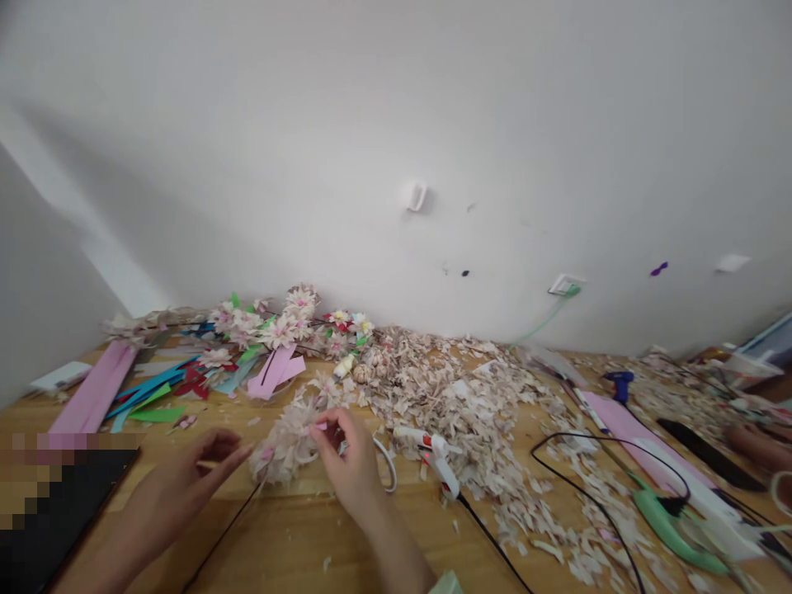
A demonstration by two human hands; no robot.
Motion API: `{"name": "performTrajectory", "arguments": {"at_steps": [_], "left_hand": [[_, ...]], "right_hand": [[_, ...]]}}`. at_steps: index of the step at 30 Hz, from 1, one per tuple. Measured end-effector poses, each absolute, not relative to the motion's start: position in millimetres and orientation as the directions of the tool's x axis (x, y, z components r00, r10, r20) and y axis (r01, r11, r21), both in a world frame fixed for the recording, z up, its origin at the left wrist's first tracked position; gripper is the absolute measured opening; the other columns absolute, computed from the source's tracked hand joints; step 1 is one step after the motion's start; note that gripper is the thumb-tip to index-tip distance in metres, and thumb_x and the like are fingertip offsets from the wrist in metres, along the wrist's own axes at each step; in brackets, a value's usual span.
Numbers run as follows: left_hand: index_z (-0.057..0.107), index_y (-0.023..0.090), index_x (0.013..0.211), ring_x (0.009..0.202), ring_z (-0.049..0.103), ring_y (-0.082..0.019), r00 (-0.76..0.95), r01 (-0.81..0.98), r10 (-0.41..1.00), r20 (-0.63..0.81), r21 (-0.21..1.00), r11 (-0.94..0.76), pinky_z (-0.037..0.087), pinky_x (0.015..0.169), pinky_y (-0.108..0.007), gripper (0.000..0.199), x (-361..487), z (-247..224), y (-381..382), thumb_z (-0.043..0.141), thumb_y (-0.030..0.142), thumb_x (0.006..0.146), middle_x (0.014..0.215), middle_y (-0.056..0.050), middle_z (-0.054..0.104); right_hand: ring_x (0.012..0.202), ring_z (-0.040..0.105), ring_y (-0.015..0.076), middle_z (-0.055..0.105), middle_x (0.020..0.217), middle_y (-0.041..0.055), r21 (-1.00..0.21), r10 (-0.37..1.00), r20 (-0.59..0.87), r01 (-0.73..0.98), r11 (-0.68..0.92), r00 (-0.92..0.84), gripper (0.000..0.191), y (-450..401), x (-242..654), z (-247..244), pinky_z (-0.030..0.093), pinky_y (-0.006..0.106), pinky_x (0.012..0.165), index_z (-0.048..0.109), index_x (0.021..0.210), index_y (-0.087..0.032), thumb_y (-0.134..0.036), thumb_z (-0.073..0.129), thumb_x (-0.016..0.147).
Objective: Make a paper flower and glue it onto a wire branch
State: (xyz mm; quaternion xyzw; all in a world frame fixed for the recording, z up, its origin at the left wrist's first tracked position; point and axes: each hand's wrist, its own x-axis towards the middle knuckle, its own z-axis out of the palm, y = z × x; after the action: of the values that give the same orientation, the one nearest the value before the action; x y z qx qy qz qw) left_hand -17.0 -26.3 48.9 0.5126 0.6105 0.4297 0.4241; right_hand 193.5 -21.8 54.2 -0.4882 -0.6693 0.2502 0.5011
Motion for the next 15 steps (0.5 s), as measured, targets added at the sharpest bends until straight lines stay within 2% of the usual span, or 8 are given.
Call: {"name": "performTrajectory", "arguments": {"at_steps": [1,3,4,6,8,10,15], "left_hand": [[0.065,0.023,0.082,0.085,0.061,-0.026,-0.106,0.170,0.994,-0.037,0.984,0.055,0.043,0.070,-0.030,0.034,-11.1,51.2,-24.6,0.075,0.039,0.055,0.090,-0.007,0.068],[0.060,0.023,0.097,0.102,0.056,-0.028,-0.004,-0.132,0.997,-0.077,0.988,0.076,0.046,0.074,-0.032,0.046,5.1,53.6,-22.6,0.073,0.042,0.057,0.112,-0.011,0.062],[0.058,0.023,0.101,0.102,0.057,-0.029,0.092,-0.280,0.983,-0.158,0.943,0.178,0.048,0.071,-0.034,0.051,13.7,54.3,-22.3,0.072,0.045,0.058,0.114,-0.012,0.061],[0.054,0.024,0.111,0.096,0.061,-0.029,0.207,-0.442,0.938,-0.278,0.828,0.344,0.050,0.067,-0.036,0.060,27.9,56.2,-22.7,0.070,0.049,0.059,0.113,-0.012,0.062],[0.047,0.029,0.120,0.089,0.064,-0.027,0.192,-0.499,0.931,-0.312,0.786,0.366,0.050,0.064,-0.033,0.066,34.9,59.8,-24.1,0.070,0.044,0.060,0.111,-0.008,0.064],[0.043,0.032,0.124,0.081,0.066,-0.024,0.158,-0.485,0.934,-0.322,0.798,0.357,0.051,0.061,-0.031,0.069,35.2,64.8,-25.9,0.071,0.038,0.062,0.106,-0.005,0.066],[0.044,0.029,0.124,0.078,0.067,-0.021,0.193,-0.515,0.905,-0.378,0.746,0.422,0.053,0.066,-0.033,0.056,28.6,77.0,-31.2,0.063,0.032,0.072,0.099,-0.004,0.068]], "right_hand": [[0.065,0.053,0.0130,0.059,0.073,0.0003,-0.795,0.890,0.454,0.431,0.427,-0.042,0.008,-22.7,190.5,56.3,0.042,0.024,0.061,0.058,0.081,-0.019,-0.026,0.053,0.082],[0.069,0.054,0.0141,0.060,0.075,0.0014,-0.742,0.862,0.499,0.468,0.480,-0.092,0.008,-24.6,185.0,60.8,0.043,0.024,0.063,0.059,0.081,-0.019,-0.023,0.052,0.083],[0.072,0.055,0.0149,0.061,0.077,0.0020,-0.718,0.848,0.516,0.479,0.506,-0.121,0.008,-25.5,182.7,62.8,0.043,0.025,0.065,0.059,0.081,-0.019,-0.022,0.052,0.083],[0.078,0.055,0.0164,0.062,0.080,0.0029,-0.675,0.822,0.541,0.489,0.551,-0.179,0.008,-27.0,179.6,65.5,0.043,0.027,0.069,0.060,0.083,-0.020,-0.020,0.052,0.084],[0.081,0.054,0.0174,0.062,0.081,0.0032,-0.651,0.806,0.553,0.493,0.576,-0.211,0.008,-28.0,178.1,65.9,0.042,0.028,0.071,0.060,0.084,-0.020,-0.018,0.052,0.083],[0.081,0.054,0.0177,0.062,0.081,0.0032,-0.642,0.799,0.561,0.495,0.585,-0.215,0.008,-29.0,176.8,64.9,0.042,0.028,0.071,0.060,0.084,-0.019,-0.017,0.053,0.083],[0.082,0.054,0.0175,0.062,0.081,0.0033,-0.668,0.805,0.564,0.470,0.577,-0.185,0.008,-33.1,166.1,65.4,0.042,0.028,0.072,0.060,0.083,-0.019,-0.015,0.053,0.082]]}}
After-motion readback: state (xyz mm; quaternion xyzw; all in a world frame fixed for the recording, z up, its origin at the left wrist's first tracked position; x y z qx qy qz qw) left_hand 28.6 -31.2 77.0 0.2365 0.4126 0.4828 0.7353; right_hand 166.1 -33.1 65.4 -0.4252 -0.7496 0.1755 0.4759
